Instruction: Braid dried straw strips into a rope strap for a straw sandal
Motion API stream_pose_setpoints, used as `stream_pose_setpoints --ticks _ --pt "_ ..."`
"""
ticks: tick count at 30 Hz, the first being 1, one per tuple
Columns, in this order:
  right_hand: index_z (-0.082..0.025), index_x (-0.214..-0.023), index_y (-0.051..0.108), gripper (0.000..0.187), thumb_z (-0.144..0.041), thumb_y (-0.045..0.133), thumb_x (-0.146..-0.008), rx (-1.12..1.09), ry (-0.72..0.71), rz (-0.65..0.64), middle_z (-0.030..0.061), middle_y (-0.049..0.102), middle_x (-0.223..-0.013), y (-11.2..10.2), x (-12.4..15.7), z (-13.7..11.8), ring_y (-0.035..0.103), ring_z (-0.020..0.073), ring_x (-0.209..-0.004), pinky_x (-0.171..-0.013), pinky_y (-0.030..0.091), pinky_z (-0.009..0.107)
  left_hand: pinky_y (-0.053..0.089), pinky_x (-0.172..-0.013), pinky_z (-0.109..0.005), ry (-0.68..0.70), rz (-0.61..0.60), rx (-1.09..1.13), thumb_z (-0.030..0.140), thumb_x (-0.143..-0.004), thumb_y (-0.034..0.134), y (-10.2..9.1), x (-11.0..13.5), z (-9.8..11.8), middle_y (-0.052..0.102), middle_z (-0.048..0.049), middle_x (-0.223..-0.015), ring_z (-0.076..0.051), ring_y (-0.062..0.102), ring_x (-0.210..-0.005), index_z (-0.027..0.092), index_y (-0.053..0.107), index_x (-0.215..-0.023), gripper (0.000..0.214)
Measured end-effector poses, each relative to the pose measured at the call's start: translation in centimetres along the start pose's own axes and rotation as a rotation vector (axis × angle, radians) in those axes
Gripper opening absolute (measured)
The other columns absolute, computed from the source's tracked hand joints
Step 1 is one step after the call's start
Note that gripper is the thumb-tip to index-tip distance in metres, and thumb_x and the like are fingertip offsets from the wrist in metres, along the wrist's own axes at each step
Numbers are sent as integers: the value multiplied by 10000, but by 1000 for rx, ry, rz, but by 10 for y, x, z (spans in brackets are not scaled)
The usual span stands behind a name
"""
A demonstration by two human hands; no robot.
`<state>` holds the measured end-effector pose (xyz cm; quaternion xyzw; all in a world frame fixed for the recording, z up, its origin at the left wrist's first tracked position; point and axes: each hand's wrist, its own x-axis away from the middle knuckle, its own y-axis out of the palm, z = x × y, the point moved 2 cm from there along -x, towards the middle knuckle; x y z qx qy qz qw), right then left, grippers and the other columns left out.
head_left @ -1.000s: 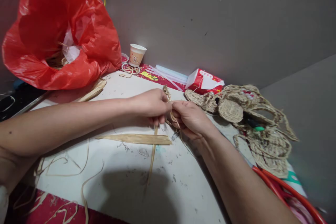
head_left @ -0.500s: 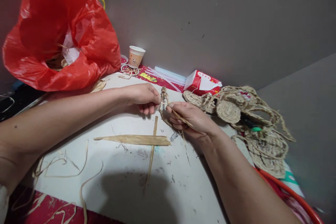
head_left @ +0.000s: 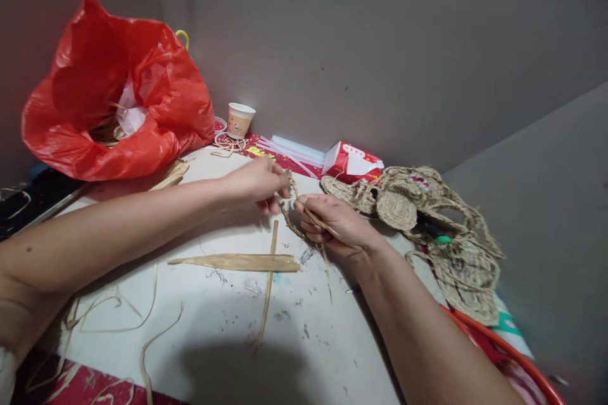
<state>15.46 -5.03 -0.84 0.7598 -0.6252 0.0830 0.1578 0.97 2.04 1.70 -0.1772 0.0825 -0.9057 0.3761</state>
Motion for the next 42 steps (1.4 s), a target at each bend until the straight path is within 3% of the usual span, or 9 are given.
stream_pose_setpoints --ticks 1,3,7,11,21,26,30,36,42 --pt "-162 -628 517 218 -326 590 -753 10 -4 -7 -74 366 -404 1 0 0 211 41 -353 -346 114 172 419 -471 -230 -72 -113 74 160 -799 437 9 1 -2 592 -37 -588 -110 543 -448 97 598 -811 174" --pt "-161 -626 519 235 -344 584 -758 31 -8 -23 -73 366 -405 3 0 0 205 43 -356 -344 114 177 396 -442 -219 -144 -214 200 140 -804 408 21 2 -7 534 -3 -533 -91 492 -410 107 585 -772 183" --pt "-170 -634 513 241 -355 571 -776 65 -19 -53 -79 348 -407 3 -1 1 199 49 -361 -345 102 184 204 -358 -185 -61 -136 232 142 -771 450 23 -2 -11 327 62 -460 -46 269 -352 131 555 -655 156" --pt "-176 -622 496 256 -358 559 -791 100 -15 -69 -81 339 -414 5 -1 0 197 52 -360 -341 108 189 143 -351 -202 -34 -101 94 194 -745 492 17 -3 -9 351 43 -484 -48 231 -374 126 584 -645 152" --pt "-173 -699 526 279 -419 509 -830 405 -63 6 -86 318 -455 0 1 -1 225 67 -394 -369 162 205 79 -347 -181 -127 -346 301 170 -737 522 15 -8 -14 243 77 -459 -26 142 -361 107 603 -640 141" --pt "-172 -648 495 294 -414 523 -813 544 -129 47 -67 349 -503 -5 6 -5 279 74 -450 -418 219 213 83 -342 -186 -113 -249 281 169 -725 543 16 -9 -16 273 74 -412 -25 162 -334 138 514 -551 179" --pt "-189 -610 457 274 -377 536 -794 581 -93 160 -66 352 -487 -10 9 -6 277 76 -436 -407 208 216 107 -337 -192 -58 -162 198 172 -736 537 19 -9 -17 328 67 -421 -30 199 -324 151 508 -573 167" --pt "-200 -568 455 268 -349 492 -787 534 -54 265 -60 351 -440 7 8 -2 259 81 -390 -389 178 234 133 -332 -192 4 -129 185 141 -777 468 23 -5 -17 407 49 -439 -26 226 -319 146 491 -550 228" --pt "-199 -533 462 282 -241 428 -810 1072 -170 445 27 500 -492 25 11 1 409 136 -456 -472 254 276 118 -339 -183 -68 -136 361 93 -766 473 24 -3 -19 260 79 -364 -29 199 -312 157 435 -521 255"
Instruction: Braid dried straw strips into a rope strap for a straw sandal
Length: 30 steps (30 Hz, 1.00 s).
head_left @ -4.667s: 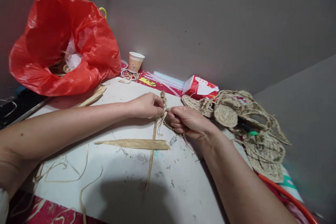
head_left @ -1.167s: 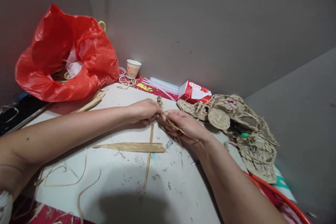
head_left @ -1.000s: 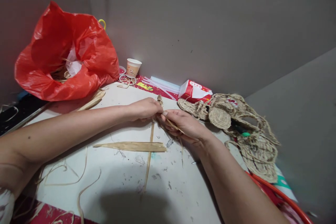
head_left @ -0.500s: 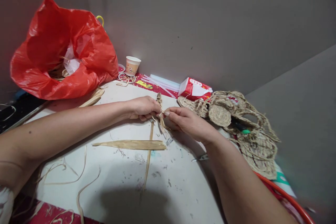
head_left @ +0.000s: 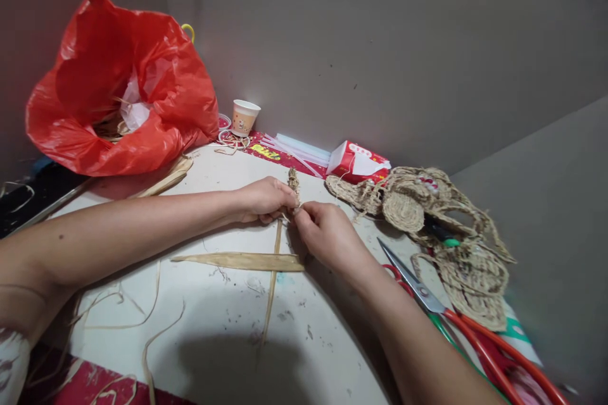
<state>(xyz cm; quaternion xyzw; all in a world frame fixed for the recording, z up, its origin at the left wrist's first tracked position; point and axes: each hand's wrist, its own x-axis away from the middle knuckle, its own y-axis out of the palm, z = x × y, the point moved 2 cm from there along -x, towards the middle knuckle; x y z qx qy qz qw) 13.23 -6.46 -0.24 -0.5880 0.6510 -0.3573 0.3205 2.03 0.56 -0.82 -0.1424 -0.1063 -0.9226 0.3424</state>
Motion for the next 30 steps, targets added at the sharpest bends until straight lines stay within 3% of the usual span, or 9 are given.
stream_pose_setpoints --ticks 5,10,15,16,19,20,25,27,30 --pt "-165 -745 616 265 -256 397 -862 469 -14 25 158 659 -692 3 9 -12 570 225 -564 -523 272 315 120 -340 -180 -22 3 99 92 -764 497 3 -1 -4 286 74 -388 -25 210 -318 161 408 -523 266" --pt "-126 -846 628 267 -178 369 -883 638 -113 -71 143 675 -681 2 25 -31 621 236 -603 -539 311 302 106 -341 -190 -37 40 82 90 -775 494 4 -1 -5 281 70 -350 -29 195 -308 152 444 -519 269" --pt "-182 -623 572 334 -398 475 -859 241 -257 -353 30 607 -579 -28 32 -32 524 142 -517 -483 309 247 93 -348 -183 -9 -12 106 118 -807 493 0 0 1 294 70 -359 -22 183 -315 120 513 -561 247" --pt "-182 -597 555 384 -446 461 -860 132 -205 -271 19 576 -540 -36 27 -27 503 134 -496 -471 311 243 92 -349 -182 -3 -18 117 116 -809 492 -1 0 2 303 68 -367 -20 186 -318 120 506 -558 251" --pt "-169 -692 587 402 -521 464 -843 -161 8 207 35 597 -600 -51 9 -2 529 146 -543 -494 364 248 87 -352 -179 -4 -37 134 109 -815 490 -1 1 3 283 79 -371 -19 174 -323 119 511 -575 241" --pt "-164 -721 594 396 -537 500 -816 -273 54 218 49 617 -643 -47 3 6 552 156 -573 -507 388 250 85 -353 -177 -5 -44 133 112 -818 489 0 0 3 261 87 -366 -19 165 -324 119 514 -581 239" --pt "-171 -613 536 389 -497 500 -821 -717 215 -233 8 523 -522 -7 -14 19 435 97 -429 -410 322 218 92 -346 -175 48 -104 65 167 -836 493 3 0 1 427 38 -426 -11 217 -326 122 493 -568 272" --pt "-186 -536 440 404 -458 499 -828 -756 226 -292 -49 378 -438 -1 -15 15 292 60 -359 -359 220 203 97 -345 -173 62 -106 41 170 -834 501 4 0 1 406 46 -423 -12 228 -327 128 477 -560 279" --pt "-197 -523 368 394 -413 527 -813 -718 237 -243 -83 277 -433 -4 -16 11 180 44 -357 -343 120 202 103 -349 -169 62 -105 55 157 -832 510 3 0 2 296 81 -400 -12 193 -327 147 433 -556 286"
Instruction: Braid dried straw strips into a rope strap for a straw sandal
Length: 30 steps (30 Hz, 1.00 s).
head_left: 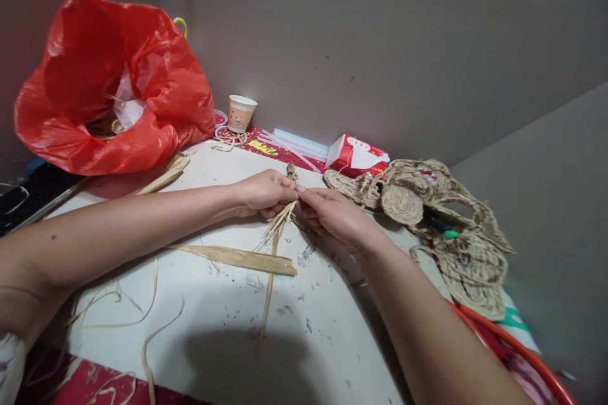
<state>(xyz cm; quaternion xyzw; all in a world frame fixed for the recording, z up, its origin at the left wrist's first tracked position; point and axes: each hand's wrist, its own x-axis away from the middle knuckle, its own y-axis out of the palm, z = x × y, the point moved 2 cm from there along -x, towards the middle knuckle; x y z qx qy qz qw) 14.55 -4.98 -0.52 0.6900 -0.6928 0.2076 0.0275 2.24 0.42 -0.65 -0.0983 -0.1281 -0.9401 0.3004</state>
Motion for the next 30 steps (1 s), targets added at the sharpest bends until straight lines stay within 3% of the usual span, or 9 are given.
stream_pose_setpoints --ticks 7,13,20,24,27,30 --pt "-187 -505 379 329 -255 497 -805 71 -31 56 -80 296 -408 -6 -4 0 202 42 -352 -326 139 180 149 -356 -164 10 -57 -51 90 -814 480 0 0 -1 281 81 -427 -18 216 -340 156 422 -582 248" --pt "-192 -559 391 315 -313 594 -768 -264 -70 -114 -102 268 -424 -14 -9 5 154 30 -345 -321 108 158 143 -360 -164 -5 -82 -83 144 -833 472 -3 4 9 285 79 -451 -22 213 -349 146 483 -613 220" --pt "-190 -601 385 337 -327 657 -747 -474 -68 -236 -123 237 -440 -19 -12 9 138 15 -352 -327 116 123 220 -384 -189 3 40 -428 210 -810 500 -27 6 29 445 53 -508 -37 302 -365 152 540 -649 176" --pt "-197 -592 343 374 -314 669 -732 -551 -73 -221 -122 244 -445 -22 -14 10 134 10 -352 -324 116 115 266 -433 -206 -18 223 -762 212 -772 519 -44 11 38 518 32 -516 -58 372 -399 152 551 -619 167" --pt "-198 -594 334 371 -306 661 -734 -571 -88 -219 -121 252 -445 -23 -14 10 135 9 -352 -326 104 114 281 -479 -211 41 314 -1077 246 -739 543 -36 24 34 512 22 -500 -81 417 -456 156 537 -556 204" --pt "-200 -600 335 358 -292 651 -741 -569 -94 -235 -122 251 -446 -20 -13 8 134 8 -348 -329 95 118 270 -483 -246 33 276 -1274 393 -743 531 -12 35 18 546 -15 -531 -116 426 -469 168 571 -569 287"
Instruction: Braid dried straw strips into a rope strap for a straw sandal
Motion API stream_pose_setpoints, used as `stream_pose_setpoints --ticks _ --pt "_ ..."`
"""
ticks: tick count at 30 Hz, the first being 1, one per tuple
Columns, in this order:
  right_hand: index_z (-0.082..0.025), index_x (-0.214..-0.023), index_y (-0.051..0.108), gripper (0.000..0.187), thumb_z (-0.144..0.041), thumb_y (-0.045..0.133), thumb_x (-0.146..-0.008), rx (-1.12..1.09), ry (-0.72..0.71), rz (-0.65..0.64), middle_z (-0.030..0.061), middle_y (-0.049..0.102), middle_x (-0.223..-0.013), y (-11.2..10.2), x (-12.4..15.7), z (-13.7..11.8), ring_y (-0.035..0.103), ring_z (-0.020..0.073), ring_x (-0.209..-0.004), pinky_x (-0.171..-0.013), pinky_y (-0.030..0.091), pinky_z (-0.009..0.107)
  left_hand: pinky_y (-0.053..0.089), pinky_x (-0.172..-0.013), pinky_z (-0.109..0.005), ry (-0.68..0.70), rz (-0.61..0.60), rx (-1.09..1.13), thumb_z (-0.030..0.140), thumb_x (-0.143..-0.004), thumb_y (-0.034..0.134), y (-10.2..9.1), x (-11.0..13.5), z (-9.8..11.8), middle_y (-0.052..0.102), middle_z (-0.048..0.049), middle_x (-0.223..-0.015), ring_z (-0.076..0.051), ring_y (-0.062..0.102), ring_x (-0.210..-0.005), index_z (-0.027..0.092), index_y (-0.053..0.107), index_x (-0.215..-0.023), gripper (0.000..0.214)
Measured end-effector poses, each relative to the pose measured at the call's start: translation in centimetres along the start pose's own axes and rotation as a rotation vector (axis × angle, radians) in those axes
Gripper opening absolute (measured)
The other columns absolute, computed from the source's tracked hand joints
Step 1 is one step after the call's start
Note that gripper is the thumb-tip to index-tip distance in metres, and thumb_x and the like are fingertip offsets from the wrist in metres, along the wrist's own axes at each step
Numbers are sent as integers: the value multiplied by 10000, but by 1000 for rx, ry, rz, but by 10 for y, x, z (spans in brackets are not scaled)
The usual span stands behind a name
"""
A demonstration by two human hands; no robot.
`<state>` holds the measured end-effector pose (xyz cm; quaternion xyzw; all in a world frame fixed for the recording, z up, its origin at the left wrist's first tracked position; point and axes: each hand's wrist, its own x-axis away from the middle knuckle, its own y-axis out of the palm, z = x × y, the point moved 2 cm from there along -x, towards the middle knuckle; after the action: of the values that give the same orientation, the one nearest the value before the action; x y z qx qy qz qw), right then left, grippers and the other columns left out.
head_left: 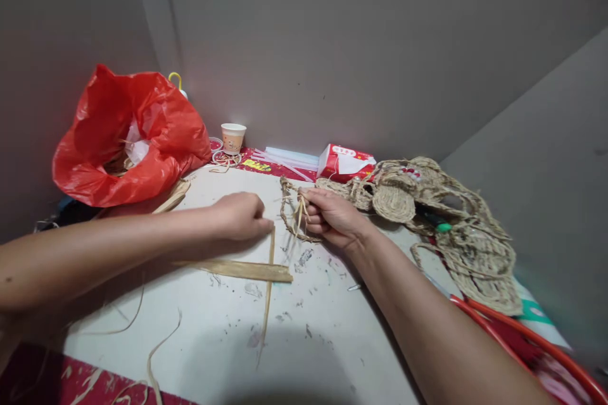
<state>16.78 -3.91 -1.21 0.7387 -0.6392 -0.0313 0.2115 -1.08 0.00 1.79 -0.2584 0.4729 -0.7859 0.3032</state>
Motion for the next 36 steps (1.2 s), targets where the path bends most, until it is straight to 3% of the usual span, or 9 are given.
stream_pose_setpoints --ticks 4,8,11,14,16,19,23,31,36 --pt "-198 -605 336 365 -318 649 -749 9 2 -25 -127 247 -446 1 -1 2 132 5 -347 -329 94 120 308 -533 -267 70 48 -169 327 -717 525 21 10 20 651 -92 -704 -181 529 -586 169 639 -703 195" --pt "-200 -610 328 389 -360 657 -743 15 1 -32 -127 255 -447 -3 -1 3 142 5 -346 -330 99 119 341 -581 -271 70 38 -135 184 -679 496 19 9 16 665 -83 -753 -199 563 -670 179 644 -717 153" --pt "-202 -620 327 393 -369 664 -736 26 -4 -30 -128 253 -449 -4 -1 2 144 6 -349 -333 96 120 361 -609 -251 20 98 73 159 -673 503 0 6 -5 633 -36 -706 -155 539 -656 169 609 -677 106" --pt "-204 -619 319 404 -376 665 -737 43 -3 -31 -129 249 -452 -3 -1 2 139 6 -353 -338 88 126 374 -598 -215 -71 260 428 153 -684 517 -27 0 -30 561 14 -621 -99 493 -583 155 555 -679 38" --pt "-203 -615 317 409 -388 659 -744 57 2 -34 -127 254 -454 -1 -1 3 140 7 -356 -341 88 130 385 -606 -203 -105 299 657 167 -693 544 -39 -3 -38 549 22 -624 -78 486 -575 147 529 -680 27" --pt "-199 -611 328 407 -408 643 -760 78 14 -39 -122 270 -454 1 -2 6 142 9 -358 -342 89 137 402 -657 -206 -29 148 822 160 -674 591 -40 -7 -29 594 -3 -711 -74 516 -638 129 555 -689 50" --pt "-193 -613 352 398 -421 645 -756 98 29 -47 -120 276 -456 3 -2 9 137 12 -363 -343 89 140 381 -604 -206 108 -78 767 145 -673 584 -18 -14 1 579 24 -636 -68 482 -565 124 600 -706 42" --pt "-191 -619 373 413 -441 692 -700 101 44 -31 -130 256 -441 2 -2 8 129 6 -353 -334 94 129 368 -459 -185 -5 -176 888 76 -732 532 4 -24 22 529 43 -441 -66 466 -386 140 492 -618 136" --pt "-190 -626 380 405 -437 694 -696 107 47 -20 -130 265 -441 1 -2 9 125 7 -357 -334 93 124 369 -427 -173 -46 -156 1037 39 -777 491 9 -24 22 524 68 -409 -75 466 -353 173 429 -735 154"
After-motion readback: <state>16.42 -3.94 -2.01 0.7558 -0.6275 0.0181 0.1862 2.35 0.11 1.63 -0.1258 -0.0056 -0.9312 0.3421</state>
